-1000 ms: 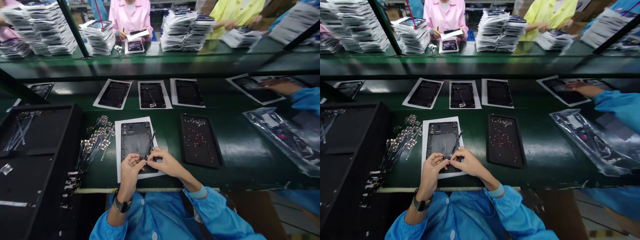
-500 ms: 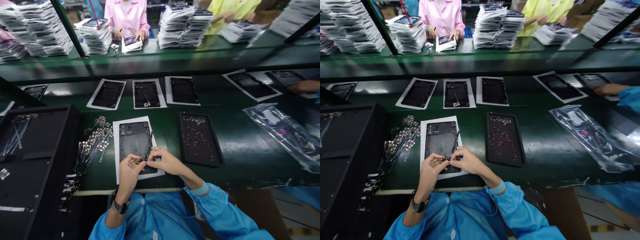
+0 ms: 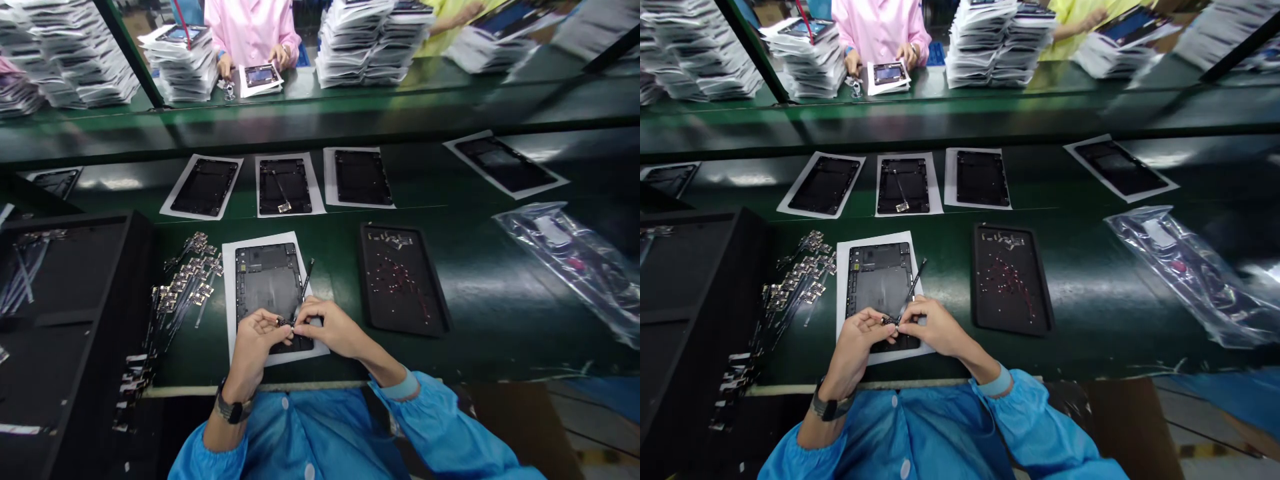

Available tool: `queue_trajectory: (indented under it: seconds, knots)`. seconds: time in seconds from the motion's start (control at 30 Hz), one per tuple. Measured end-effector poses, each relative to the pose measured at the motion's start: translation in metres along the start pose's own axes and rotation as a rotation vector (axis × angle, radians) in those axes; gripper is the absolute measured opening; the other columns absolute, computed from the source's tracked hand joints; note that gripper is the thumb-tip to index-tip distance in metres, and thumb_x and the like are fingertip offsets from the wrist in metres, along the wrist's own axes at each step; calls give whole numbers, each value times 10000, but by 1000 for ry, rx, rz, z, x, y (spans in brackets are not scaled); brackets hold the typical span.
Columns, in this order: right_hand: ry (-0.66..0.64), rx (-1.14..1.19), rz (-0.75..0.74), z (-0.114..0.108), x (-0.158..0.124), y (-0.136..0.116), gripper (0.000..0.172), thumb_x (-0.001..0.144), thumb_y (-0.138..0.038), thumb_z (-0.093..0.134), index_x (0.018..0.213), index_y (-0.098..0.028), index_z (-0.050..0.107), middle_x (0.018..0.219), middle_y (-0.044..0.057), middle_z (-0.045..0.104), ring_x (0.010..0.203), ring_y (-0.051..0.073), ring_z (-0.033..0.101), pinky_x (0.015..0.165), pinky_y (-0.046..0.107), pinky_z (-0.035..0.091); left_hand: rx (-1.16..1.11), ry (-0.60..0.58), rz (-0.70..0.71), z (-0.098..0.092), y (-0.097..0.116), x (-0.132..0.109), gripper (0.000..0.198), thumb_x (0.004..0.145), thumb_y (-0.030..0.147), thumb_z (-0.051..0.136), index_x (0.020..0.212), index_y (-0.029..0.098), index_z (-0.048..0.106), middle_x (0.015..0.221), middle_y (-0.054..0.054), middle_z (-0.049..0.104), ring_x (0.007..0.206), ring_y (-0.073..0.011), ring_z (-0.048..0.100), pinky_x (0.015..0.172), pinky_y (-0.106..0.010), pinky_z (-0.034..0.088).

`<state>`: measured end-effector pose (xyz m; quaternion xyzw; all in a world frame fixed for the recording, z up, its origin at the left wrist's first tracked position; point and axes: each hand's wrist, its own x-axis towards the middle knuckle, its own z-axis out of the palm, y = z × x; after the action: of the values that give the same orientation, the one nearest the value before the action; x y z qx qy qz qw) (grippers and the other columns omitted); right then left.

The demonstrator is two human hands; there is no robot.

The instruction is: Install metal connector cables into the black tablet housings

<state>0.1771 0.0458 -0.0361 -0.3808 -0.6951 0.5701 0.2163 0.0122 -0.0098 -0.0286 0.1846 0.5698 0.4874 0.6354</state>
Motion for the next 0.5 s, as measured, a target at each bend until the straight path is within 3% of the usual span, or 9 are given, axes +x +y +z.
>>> queue_trajectory:
  seconds: [0.3,0.4,0.5]
  knots:
    - [-29,-18,11,-2,2,2,195,832,-302,667,678,-184,689,675,15,598,741,171,550,722,301,437,25,12,-13,5,-1,0,357,517,246,836,709,146,553,591,-45,675,566,-170,646,555,-265,534]
    - [-129,-91,-19,-20,0,-13,120,815,-305,681,766,-200,714,780,33,668,809,194,594,764,325,460,131,-20,-4,1,3,-3,309,530,218,814,731,144,592,587,-25,656,538,-159,624,548,-261,516]
    - [-111,-209,-63,-51,15,-42,124,806,-295,687,892,-222,737,908,49,713,866,220,628,802,358,473,389,-15,121,-13,20,-5,247,579,177,779,793,162,656,648,-26,668,589,-167,628,558,-246,483]
